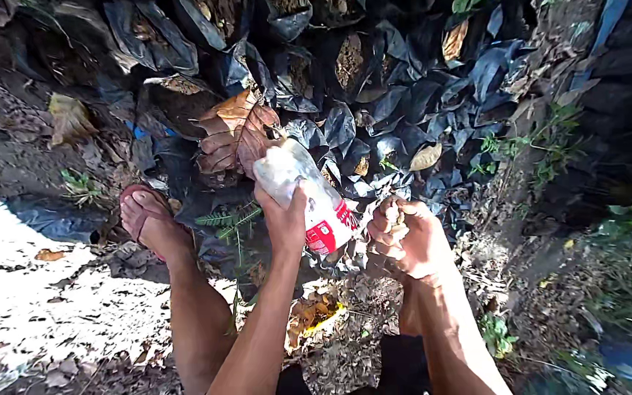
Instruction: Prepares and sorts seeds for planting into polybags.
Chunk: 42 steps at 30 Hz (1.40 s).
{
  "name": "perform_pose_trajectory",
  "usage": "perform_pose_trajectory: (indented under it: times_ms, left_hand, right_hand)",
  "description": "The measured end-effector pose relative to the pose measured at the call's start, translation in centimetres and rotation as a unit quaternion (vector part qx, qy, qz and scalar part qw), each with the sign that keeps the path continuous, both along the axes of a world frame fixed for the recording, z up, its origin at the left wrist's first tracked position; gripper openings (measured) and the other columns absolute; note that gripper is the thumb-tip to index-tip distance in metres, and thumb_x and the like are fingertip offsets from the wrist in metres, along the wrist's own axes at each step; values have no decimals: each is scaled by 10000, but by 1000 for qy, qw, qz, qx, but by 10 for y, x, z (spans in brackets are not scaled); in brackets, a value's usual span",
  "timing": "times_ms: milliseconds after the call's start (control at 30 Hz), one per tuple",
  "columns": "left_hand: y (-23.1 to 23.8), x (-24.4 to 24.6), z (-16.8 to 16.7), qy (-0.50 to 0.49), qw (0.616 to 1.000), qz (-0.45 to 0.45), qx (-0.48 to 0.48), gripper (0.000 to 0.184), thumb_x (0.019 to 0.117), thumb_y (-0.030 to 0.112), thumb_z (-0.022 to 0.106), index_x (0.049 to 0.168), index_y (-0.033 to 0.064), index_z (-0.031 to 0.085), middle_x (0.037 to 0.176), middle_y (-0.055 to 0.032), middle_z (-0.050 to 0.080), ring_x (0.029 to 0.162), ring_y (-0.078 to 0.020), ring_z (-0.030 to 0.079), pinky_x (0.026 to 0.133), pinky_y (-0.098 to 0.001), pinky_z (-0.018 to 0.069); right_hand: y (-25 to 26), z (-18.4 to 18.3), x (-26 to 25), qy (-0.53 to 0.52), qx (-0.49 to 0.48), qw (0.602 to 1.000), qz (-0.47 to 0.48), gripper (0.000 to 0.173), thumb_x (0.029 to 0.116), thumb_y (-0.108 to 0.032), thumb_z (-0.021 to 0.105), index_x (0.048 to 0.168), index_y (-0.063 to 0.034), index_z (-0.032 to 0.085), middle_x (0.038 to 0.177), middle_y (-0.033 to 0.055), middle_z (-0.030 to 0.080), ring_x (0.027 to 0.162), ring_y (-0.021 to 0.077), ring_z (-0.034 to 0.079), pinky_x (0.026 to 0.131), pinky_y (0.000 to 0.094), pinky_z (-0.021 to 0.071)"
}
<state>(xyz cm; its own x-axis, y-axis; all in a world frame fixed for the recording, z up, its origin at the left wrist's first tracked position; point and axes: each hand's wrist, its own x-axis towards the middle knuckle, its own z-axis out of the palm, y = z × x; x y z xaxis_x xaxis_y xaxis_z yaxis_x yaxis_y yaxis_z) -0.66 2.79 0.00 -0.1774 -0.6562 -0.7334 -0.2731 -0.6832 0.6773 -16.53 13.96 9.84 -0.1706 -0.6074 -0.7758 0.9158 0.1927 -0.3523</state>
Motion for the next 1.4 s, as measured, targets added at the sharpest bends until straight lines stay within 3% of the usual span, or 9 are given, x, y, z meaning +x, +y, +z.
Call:
perform_pose_trajectory:
  times_ms: [100,200,300,433,633,900,1267,1333,1400]
  left_hand:
    - [19,-7,7,-89,980,-164,-63,780,986,432,648,1600,120,281,1497,-167,508,1329,-282,553,1067,-535,487]
    - [12,-5,14,53,989,-93,-104,562,1094,371,351,1565,66,377,1603,-110,403,1419,-199,463,1118,-406,455]
    - [-11,-2,30,253,963,65,73,639,1057,632,95,1511,326,423,1431,60,607,1042,-72,679,729,-258,570]
    - [-29,12,31,294,926,167,166,564,1084,544,200,1151,261,684,1088,38,731,693,-36,644,508,-182,485]
    - [-35,16,18,381,856,271,221,505,1078,486,304,942,194,694,968,-21,733,909,-161,715,799,-344,596]
    - [-29,19,15,411,835,265,254,406,1051,476,430,909,186,677,924,-25,708,833,-140,698,713,-298,581]
    - [-31,13,15,410,831,270,261,448,1070,493,384,931,172,664,901,-29,687,849,-158,688,765,-321,581]
    - [-30,15,15,406,841,241,264,443,1044,566,419,957,208,666,918,3,669,845,-126,672,747,-301,569]
    - [-31,17,13,400,844,226,276,448,1022,609,435,958,231,667,914,19,677,782,-98,673,648,-262,565]
  right_hand:
    - [-28,5,-1,94,53,994,16,362,1058,-337,335,930,-141,611,758,32,612,537,87,560,447,202,461]
    - [-69,-3,22,210,115,964,120,350,1075,-257,326,1042,-93,633,787,60,648,531,108,568,455,246,494]
    - [-96,-12,55,286,166,894,302,336,1105,-344,425,1128,-119,674,830,42,657,632,121,595,549,298,512]
    - [-115,-4,80,290,183,863,370,406,1102,-437,425,1260,-154,670,1037,70,695,867,183,670,726,424,564]
    - [-109,10,84,307,165,867,355,401,1045,-53,457,1411,-132,602,1292,66,686,1111,167,691,945,407,596]
    - [-104,6,94,484,189,723,456,311,1000,-128,664,1310,-131,682,1137,46,745,935,143,734,841,420,618]
    - [-95,-7,87,524,179,700,450,158,931,-105,754,1085,-124,725,1006,38,710,796,132,693,734,378,614]
    - [-94,-10,84,494,179,731,435,146,930,-92,752,1070,-130,741,982,21,721,781,115,697,733,347,618]
    - [-90,-11,75,378,140,839,366,223,920,-1,728,1126,-86,735,1000,65,743,796,151,719,754,340,635]
